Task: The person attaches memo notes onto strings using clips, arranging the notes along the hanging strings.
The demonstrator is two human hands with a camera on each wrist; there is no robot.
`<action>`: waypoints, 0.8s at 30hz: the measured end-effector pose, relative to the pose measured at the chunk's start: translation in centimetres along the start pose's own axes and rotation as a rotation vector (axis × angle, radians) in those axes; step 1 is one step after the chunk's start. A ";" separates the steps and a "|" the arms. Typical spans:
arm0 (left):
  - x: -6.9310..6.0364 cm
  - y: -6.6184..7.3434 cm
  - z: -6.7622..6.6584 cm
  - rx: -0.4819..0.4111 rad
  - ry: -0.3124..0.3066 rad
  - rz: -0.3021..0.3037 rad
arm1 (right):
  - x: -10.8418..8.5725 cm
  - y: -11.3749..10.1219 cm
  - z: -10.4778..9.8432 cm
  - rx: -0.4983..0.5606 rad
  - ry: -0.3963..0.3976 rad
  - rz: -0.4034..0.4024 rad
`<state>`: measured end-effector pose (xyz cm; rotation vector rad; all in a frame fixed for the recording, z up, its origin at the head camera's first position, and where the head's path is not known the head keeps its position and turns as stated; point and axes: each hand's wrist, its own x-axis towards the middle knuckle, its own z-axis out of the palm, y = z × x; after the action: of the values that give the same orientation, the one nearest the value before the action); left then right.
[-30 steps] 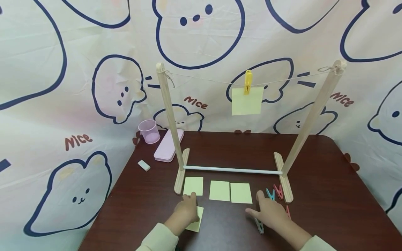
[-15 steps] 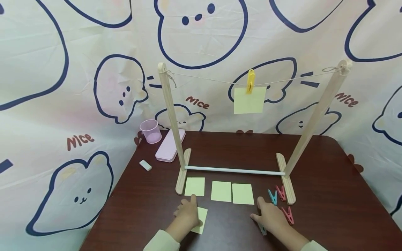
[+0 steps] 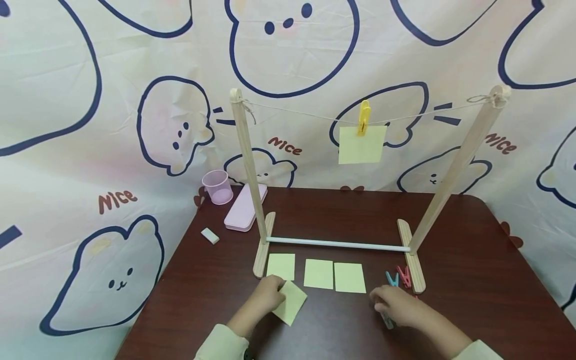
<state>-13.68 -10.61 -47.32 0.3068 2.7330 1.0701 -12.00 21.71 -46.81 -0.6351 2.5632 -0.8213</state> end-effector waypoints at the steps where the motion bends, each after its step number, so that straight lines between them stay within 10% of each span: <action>1: 0.3 0.2 -0.4 -0.037 -0.010 0.025 | 0.0 -0.3 -0.6 -0.033 0.002 -0.039; 7: 2.1 2.3 -2.6 -0.255 0.045 0.134 | 0.6 -2.9 -4.3 -0.133 0.097 -0.156; 11: 3.1 4.4 -3.9 -0.444 0.067 0.101 | 1.5 -5.3 -7.0 -0.152 0.205 -0.181; 17: 4.9 7.7 -6.4 -0.478 0.205 0.127 | 3.1 -10.6 -11.9 -0.124 0.457 -0.281; 24: 7.8 11.1 -9.3 -0.532 0.368 0.161 | 5.7 -17.0 -18.0 -0.041 0.830 -0.587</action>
<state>-22.12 -6.60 -33.78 0.2664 2.6004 2.0109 -20.11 14.35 -23.85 -1.3222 3.1493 -1.4716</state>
